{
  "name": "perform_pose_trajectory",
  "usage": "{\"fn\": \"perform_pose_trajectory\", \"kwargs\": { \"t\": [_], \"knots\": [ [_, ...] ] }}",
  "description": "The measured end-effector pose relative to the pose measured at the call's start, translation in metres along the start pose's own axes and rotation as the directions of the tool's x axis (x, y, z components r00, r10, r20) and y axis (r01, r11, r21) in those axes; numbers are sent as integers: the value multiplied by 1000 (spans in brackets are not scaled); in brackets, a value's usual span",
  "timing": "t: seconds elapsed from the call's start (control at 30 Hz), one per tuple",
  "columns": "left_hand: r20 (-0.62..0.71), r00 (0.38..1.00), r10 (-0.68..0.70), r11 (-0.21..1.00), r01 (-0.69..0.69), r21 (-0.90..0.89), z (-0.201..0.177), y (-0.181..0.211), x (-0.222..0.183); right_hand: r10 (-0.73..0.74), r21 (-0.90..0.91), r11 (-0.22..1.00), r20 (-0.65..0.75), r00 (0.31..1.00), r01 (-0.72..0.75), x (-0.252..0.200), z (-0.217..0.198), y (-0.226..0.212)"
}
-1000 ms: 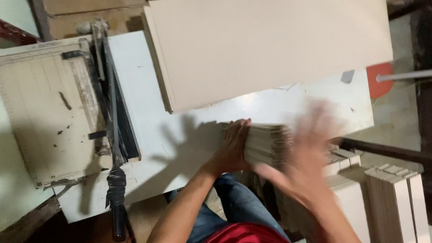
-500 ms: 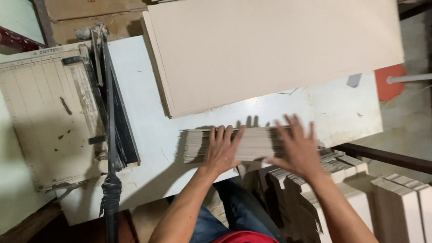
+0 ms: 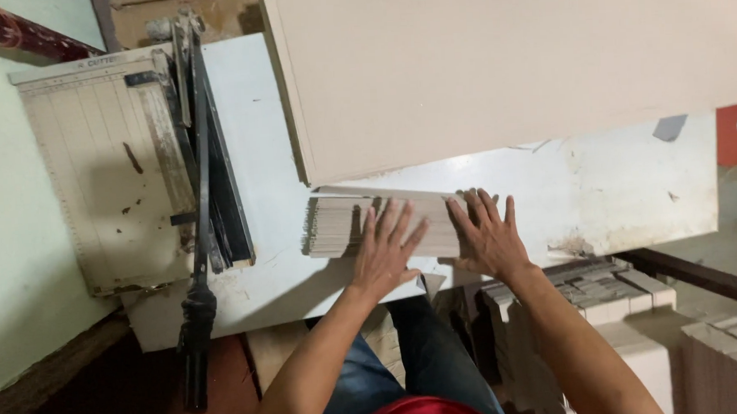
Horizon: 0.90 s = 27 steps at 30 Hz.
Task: The person trims the edges of paper sheets using a paper cutter, then stacks and aligns the trimmed sheets by hand.
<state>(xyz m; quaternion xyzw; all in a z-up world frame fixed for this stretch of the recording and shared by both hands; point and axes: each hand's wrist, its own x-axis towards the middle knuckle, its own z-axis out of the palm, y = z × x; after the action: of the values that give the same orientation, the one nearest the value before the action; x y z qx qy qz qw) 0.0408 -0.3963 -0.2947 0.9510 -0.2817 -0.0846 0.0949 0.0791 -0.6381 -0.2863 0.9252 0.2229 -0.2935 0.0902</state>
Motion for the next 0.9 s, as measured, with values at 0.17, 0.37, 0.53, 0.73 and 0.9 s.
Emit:
{"fn": "perform_pose_trajectory", "kwargs": {
  "t": [0.17,0.37,0.53,0.73,0.9],
  "knots": [
    [201,973,-114,983,81,164,13,-22,-6,-1,10,1000,10,1000,1,0,8,-2],
    [105,991,-77,996,73,41,25,-23,0,8,74,997,-163,987,4,6,46,1],
    [105,992,-67,991,53,126,13,-34,10,19,99,995,-196,980,0,2,30,-6],
    [184,980,-80,989,55,138,5,-32,12,-4,240,951,-626,780,198,10,25,-61],
    [269,958,-96,993,73,95,9,-30,17,44,297,945,-531,846,137,21,39,-84]
  ]
}}
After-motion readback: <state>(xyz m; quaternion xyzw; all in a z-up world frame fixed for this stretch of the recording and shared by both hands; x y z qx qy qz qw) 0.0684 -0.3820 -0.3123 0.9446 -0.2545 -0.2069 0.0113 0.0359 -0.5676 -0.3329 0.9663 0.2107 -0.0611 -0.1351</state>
